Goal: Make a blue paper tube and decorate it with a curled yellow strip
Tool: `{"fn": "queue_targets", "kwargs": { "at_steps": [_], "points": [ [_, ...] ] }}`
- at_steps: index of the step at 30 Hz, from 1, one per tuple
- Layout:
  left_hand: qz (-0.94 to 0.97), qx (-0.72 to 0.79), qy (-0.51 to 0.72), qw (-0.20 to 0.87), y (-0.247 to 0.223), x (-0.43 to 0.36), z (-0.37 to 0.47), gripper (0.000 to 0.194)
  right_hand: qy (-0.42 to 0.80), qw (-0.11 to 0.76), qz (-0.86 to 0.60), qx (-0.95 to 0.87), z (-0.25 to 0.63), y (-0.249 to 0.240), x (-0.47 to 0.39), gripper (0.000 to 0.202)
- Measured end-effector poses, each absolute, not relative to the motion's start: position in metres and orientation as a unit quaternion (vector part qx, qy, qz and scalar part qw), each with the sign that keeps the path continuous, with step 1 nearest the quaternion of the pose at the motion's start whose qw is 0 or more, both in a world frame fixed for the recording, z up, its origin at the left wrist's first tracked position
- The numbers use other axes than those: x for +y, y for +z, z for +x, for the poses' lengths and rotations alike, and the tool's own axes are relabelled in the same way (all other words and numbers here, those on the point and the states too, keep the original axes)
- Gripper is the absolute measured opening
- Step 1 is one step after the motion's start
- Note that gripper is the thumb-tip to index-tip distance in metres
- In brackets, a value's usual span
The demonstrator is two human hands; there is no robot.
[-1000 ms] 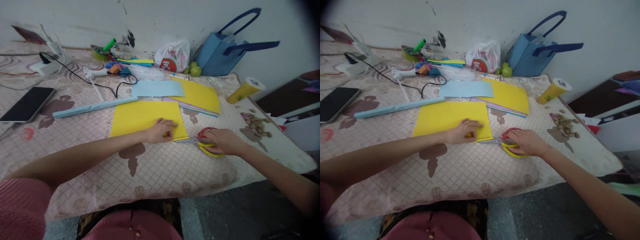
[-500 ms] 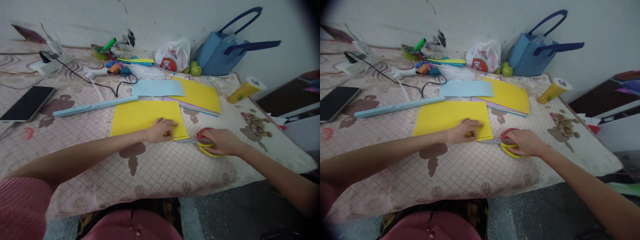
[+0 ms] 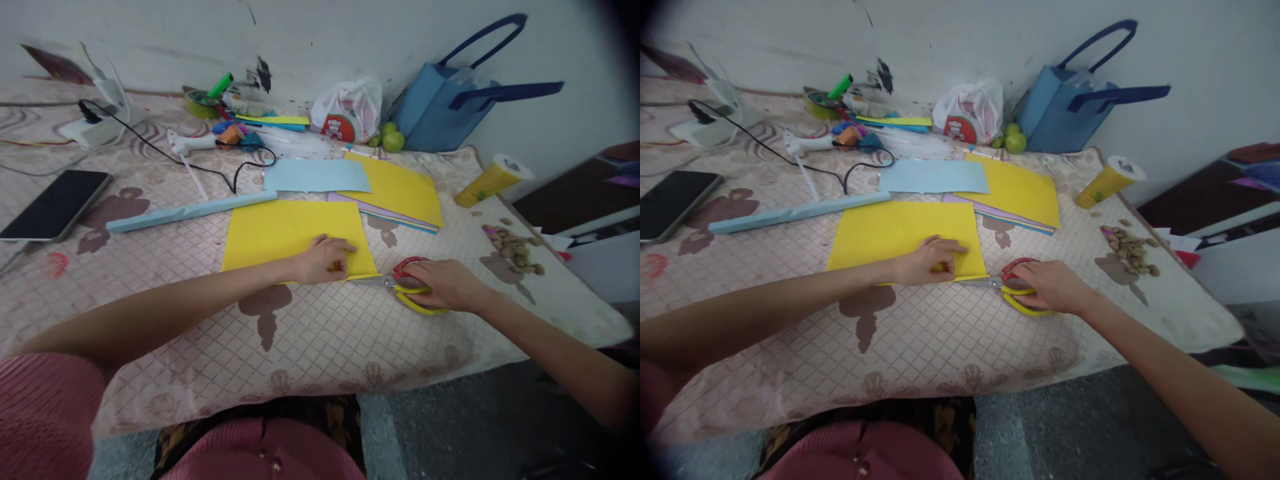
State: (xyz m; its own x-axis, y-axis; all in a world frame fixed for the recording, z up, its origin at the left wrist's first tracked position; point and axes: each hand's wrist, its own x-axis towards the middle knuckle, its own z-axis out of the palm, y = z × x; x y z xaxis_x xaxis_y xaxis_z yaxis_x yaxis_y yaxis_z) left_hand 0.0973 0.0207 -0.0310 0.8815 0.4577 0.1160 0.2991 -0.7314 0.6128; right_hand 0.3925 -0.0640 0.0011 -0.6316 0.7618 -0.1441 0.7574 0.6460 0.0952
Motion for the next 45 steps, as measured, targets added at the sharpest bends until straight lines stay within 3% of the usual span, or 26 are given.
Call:
{"fn": "queue_targets", "kwargs": {
  "at_steps": [25, 32, 45],
  "points": [
    [0.934, 0.139, 0.092, 0.317, -0.025, 0.034, 0.088, 0.009, 0.012, 0.069, 0.413, 0.908, 0.383, 0.002, -0.061, 0.027],
    [0.947, 0.133, 0.092, 0.276, -0.026, 0.040, 0.074, 0.043, -0.003, 0.083, 0.427, 0.900, 0.380, 0.005, -0.061, 0.031],
    [0.960, 0.132, 0.050, 0.240, -0.023, 0.039, 0.072, 0.045, 0.008, 0.082, 0.408, 0.909, 0.373, 0.004, -0.057, 0.033]
  ]
}}
